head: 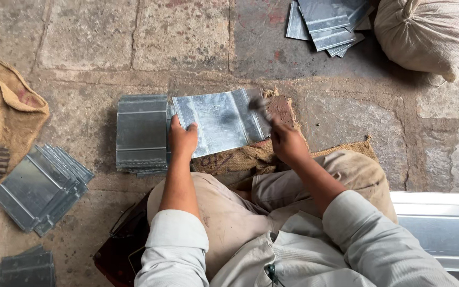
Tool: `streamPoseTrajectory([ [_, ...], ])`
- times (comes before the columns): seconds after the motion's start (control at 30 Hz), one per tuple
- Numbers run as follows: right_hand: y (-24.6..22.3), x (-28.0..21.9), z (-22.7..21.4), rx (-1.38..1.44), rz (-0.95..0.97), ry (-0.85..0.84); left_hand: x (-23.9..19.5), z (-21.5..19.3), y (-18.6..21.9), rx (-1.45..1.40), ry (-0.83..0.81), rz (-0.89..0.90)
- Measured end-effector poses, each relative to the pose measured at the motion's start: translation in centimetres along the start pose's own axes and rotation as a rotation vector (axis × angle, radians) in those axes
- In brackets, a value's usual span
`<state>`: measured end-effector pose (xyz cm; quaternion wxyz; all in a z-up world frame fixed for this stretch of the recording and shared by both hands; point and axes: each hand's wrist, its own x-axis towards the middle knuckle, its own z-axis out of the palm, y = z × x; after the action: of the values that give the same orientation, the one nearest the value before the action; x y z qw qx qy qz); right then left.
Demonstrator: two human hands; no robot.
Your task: The person hammers metal sheets against a block and then places them into stacks.
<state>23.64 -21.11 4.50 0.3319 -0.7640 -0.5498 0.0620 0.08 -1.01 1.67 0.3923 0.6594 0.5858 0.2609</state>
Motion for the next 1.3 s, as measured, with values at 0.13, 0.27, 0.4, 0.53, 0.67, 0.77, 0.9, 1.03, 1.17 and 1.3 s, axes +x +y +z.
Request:
streamPoseTrajectory([
  [0.13, 0.1, 2.1, -1.0, 0.002, 0.165, 0.025, 0.3, -0.2, 0.2, 0.035, -0.007, -0.030],
  [0.27, 0.1, 2.3, -1.9, 0.093, -0.136, 0.314, 0.4, -0.3, 0.3, -0.006, 0.011, 0.048],
  [0.4, -0.2, -0.1, -0.4, 0.298, -0.175, 0.381, 0.2, -0.2, 0.2, -0.080, -0.006, 0.015],
  [0.53, -0.1, -0.7, 0.1, -0.008, 0.118, -0.016, 0.2, -0.3, 0.1, -0.011, 0.014, 0.007],
  [0.67, 0.3, 0.3, -1.0, 0.117, 0.114, 0.181, -0.1, -0.4, -0.1, -0.069, 0.015, 0.033],
  [0.77, 0.2, 0.4, -1.0, 0.113, 0.003, 0.294, 0.3, -0.4, 0.1, -0.120, 0.011, 0.028],
  [0.9, 0.1, -1.3, 0.2, 0.219, -0.143, 0.292, 0.1, -0.5, 0.4, -0.144, 0.002, -0.013],
  [1.03, 0.0, -0.8, -0.2, 0.022, 0.184, -0.020, 0.4, -0.7, 1.1, -0.087, 0.011, -0.002],
  [1.17, -0.3, 0.2, -1.9, 0.122, 0.068, 0.156, -0.1, -0.9, 0.5, -0.046, 0.001, -0.023],
  [1.3, -1.0, -0.2, -1.8, 0.216, -0.188, 0.405, 0.5, -0.9, 0.9, -0.042, 0.022, -0.002],
])
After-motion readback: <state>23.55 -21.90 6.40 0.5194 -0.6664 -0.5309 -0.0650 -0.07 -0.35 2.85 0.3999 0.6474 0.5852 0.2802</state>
